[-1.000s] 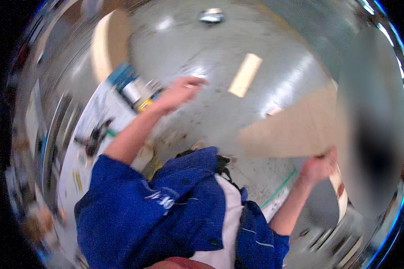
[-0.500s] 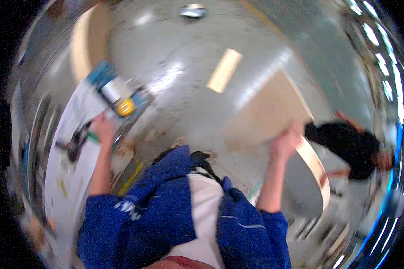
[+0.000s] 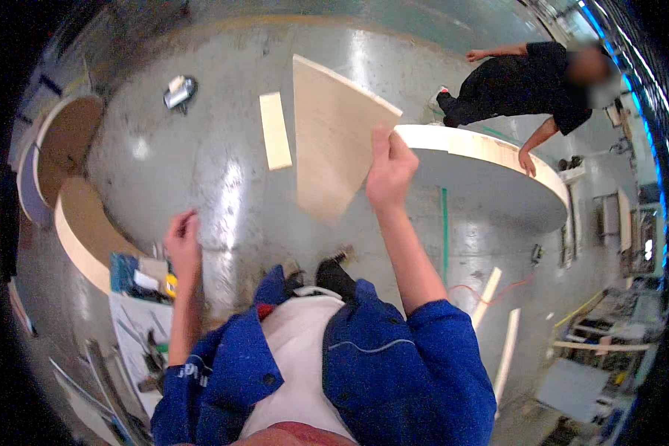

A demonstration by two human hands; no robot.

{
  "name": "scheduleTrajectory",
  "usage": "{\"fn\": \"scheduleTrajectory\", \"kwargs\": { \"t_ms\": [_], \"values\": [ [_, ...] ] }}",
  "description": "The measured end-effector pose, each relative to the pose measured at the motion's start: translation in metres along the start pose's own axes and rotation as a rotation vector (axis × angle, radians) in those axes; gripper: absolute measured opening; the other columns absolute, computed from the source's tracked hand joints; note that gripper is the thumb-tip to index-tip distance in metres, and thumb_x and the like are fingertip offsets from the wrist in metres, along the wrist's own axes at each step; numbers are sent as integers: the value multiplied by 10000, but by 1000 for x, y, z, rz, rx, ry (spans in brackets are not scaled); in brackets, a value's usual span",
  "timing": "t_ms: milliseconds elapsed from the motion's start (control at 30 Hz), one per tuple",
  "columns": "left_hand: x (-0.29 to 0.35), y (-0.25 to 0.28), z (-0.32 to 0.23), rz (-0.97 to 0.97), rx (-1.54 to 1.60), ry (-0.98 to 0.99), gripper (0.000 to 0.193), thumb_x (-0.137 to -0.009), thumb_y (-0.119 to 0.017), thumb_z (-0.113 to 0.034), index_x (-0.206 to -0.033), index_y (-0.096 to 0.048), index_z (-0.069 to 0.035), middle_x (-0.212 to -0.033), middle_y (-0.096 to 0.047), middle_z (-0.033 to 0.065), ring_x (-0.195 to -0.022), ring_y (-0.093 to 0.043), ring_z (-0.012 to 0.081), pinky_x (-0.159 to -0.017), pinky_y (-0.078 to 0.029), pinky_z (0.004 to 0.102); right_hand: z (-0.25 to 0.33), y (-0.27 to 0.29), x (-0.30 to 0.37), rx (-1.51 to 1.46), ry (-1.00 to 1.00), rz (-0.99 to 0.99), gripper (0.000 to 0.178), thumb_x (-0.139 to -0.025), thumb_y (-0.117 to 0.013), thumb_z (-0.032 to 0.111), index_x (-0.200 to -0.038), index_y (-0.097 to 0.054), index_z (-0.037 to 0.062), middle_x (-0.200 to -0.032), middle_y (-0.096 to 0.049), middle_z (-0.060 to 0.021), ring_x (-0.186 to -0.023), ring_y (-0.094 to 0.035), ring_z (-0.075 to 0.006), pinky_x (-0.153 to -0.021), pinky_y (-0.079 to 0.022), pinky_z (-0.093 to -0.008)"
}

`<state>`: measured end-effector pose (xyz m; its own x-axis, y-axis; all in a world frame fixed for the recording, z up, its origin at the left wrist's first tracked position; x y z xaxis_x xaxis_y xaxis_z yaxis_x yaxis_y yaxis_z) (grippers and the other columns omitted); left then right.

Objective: The person aligns and fits curved wooden strips together on the floor to form a larger arc. They use a nail gun to fasten the strips securely, working in a workshop environment with another person assisting in the background.

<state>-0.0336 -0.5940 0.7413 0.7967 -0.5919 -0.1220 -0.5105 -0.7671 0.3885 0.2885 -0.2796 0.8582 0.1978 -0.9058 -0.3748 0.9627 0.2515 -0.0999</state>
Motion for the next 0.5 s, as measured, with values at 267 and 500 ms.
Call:
{"fn": "scheduleTrajectory", "kwargs": {
  "t_ms": [267, 500],
  "values": [
    [-47, -192, -305, 468, 347, -538, 605, -889, -749, -181, -1416, -512, -5, -1273, -607, 146, -1135, -602, 232, -992, -485, 365, 66, 34, 21, 490, 520, -156, 172, -922, -687, 56, -1052, -711, -53, -857, -721, -139, -676, -663, -247, -650, -532, -327],
    [-56, -295, -343, 589, 216, -288, 680, -904, -766, -253, -1429, -462, 53, -1066, -581, 72, -954, -578, 134, -808, -504, 266, 66, 79, 17, 558, 731, -174, 458, -702, -738, -17, -1158, -697, -45, -1009, -727, -177, -916, -729, -329, -846, -613, -407]
  ]
}}
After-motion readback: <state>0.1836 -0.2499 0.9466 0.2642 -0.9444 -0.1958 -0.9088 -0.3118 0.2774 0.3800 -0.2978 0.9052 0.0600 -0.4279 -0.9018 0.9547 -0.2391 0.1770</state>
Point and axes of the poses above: each hand's wrist, its own x-axis away from the middle knuckle, its own y-axis out of the back of the hand, z = x × y, the point moved 8 cm from there along -x, towards the middle knuckle
